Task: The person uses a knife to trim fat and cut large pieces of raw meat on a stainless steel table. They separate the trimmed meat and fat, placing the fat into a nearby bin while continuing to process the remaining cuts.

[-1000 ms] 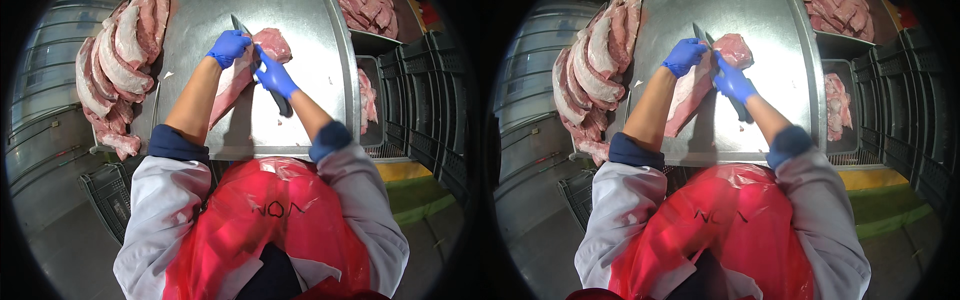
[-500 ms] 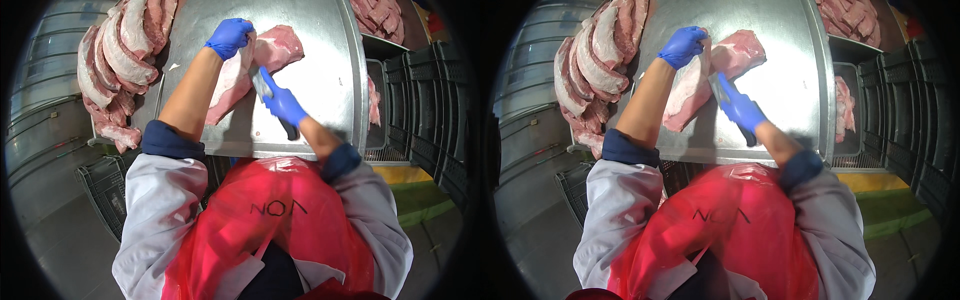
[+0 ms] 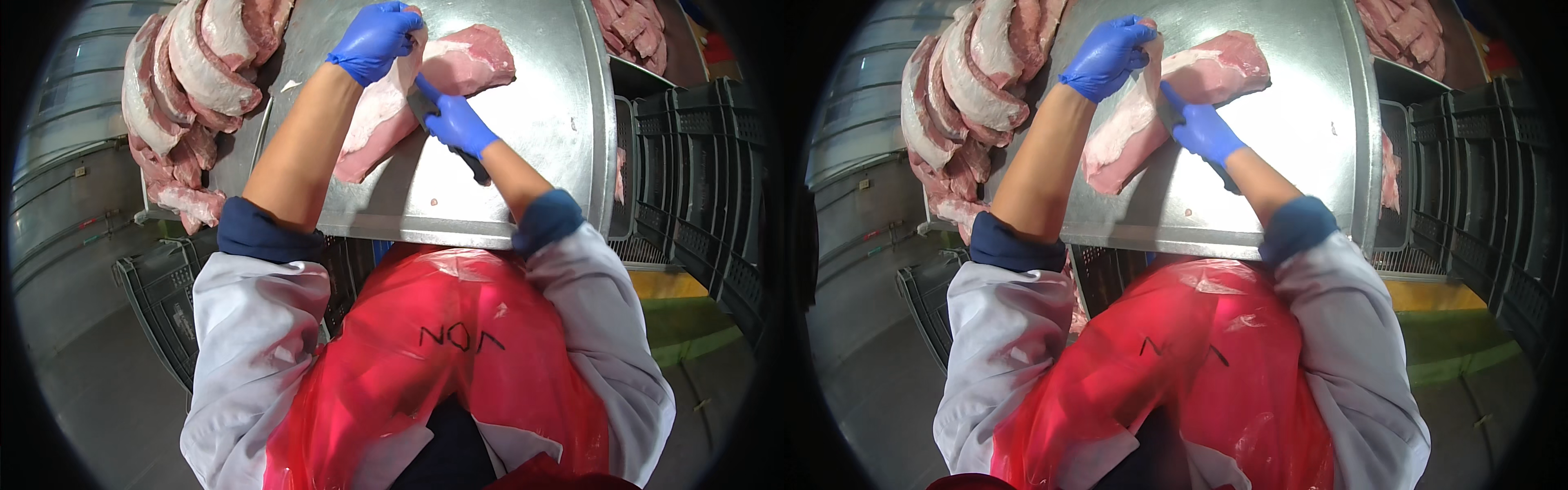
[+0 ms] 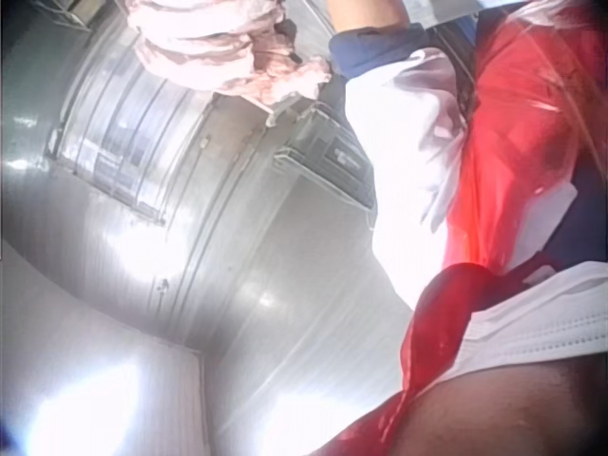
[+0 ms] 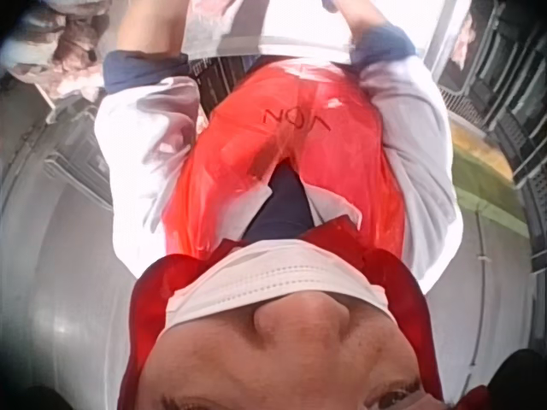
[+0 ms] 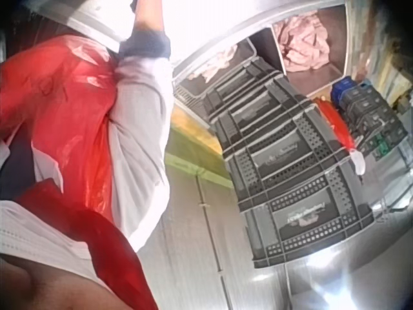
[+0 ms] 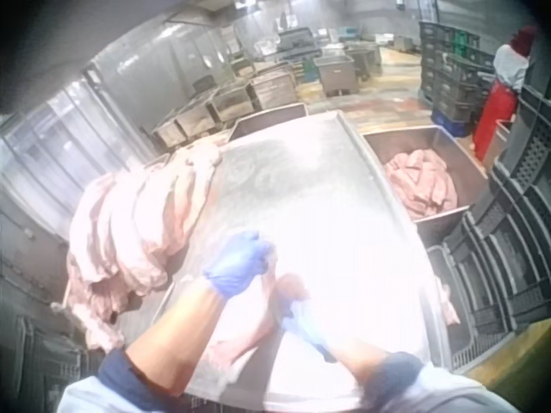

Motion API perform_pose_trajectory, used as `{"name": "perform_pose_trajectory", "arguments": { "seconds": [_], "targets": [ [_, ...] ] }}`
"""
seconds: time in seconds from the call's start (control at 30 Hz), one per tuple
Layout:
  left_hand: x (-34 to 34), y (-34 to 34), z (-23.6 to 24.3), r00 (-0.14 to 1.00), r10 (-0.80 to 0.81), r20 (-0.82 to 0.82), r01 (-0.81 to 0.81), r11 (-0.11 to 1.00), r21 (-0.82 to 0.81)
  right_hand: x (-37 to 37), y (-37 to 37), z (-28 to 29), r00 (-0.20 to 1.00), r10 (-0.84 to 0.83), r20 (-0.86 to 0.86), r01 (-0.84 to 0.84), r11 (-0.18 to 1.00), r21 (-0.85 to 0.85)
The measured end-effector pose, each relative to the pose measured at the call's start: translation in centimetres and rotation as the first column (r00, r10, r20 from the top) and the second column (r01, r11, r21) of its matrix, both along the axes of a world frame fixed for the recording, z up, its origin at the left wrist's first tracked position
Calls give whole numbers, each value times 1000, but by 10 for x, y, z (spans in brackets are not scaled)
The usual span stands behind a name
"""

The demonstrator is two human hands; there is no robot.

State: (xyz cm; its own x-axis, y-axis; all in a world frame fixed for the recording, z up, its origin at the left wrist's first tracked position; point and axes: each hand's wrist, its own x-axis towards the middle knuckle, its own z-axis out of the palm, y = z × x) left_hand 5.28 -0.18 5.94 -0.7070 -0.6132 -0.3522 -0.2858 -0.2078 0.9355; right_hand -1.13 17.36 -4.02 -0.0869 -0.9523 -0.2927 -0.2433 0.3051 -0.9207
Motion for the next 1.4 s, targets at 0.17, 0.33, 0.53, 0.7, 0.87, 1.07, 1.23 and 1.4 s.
{"name": "perform_pose_trajectory", "arguments": {
  "seconds": [0.17, 0.33, 0.53, 0.7, 0.87, 1.07, 1.23, 1.4],
  "targets": [
    [28, -29, 7, 989, -7, -147, 27, 991, 134, 29, 58, -24, 1000, 12, -4, -12, 998, -64],
    [34, -12, 23, 987, -58, -149, 66, 997, 49, 34, 0, -23, 997, -17, -71, 8, 993, -120],
    [64, -9, 51, 969, 74, -235, -61, 996, 61, 63, 43, -18, 996, 59, -64, -63, 996, -56],
    [63, 3, 67, 963, 28, -267, -35, 999, -22, 79, -20, -39, 990, -40, -132, 13, 981, -195],
    [96, -17, 78, 919, 53, -391, -16, 995, 97, 107, 40, -51, 1000, 3, 31, 3, 978, -209],
    [105, -11, 98, 925, 31, -379, -27, 999, 17, 124, -32, -24, 999, -28, -30, 26, 995, -93],
    [136, -28, 115, 900, 66, -432, -21, 994, 109, 148, 3, -39, 992, 39, -123, -62, 980, -190],
    [143, -20, 132, 897, 68, -437, -49, 997, 55, 162, -31, -45, 1000, -1, -9, 0, 983, -184]
  ]
}}
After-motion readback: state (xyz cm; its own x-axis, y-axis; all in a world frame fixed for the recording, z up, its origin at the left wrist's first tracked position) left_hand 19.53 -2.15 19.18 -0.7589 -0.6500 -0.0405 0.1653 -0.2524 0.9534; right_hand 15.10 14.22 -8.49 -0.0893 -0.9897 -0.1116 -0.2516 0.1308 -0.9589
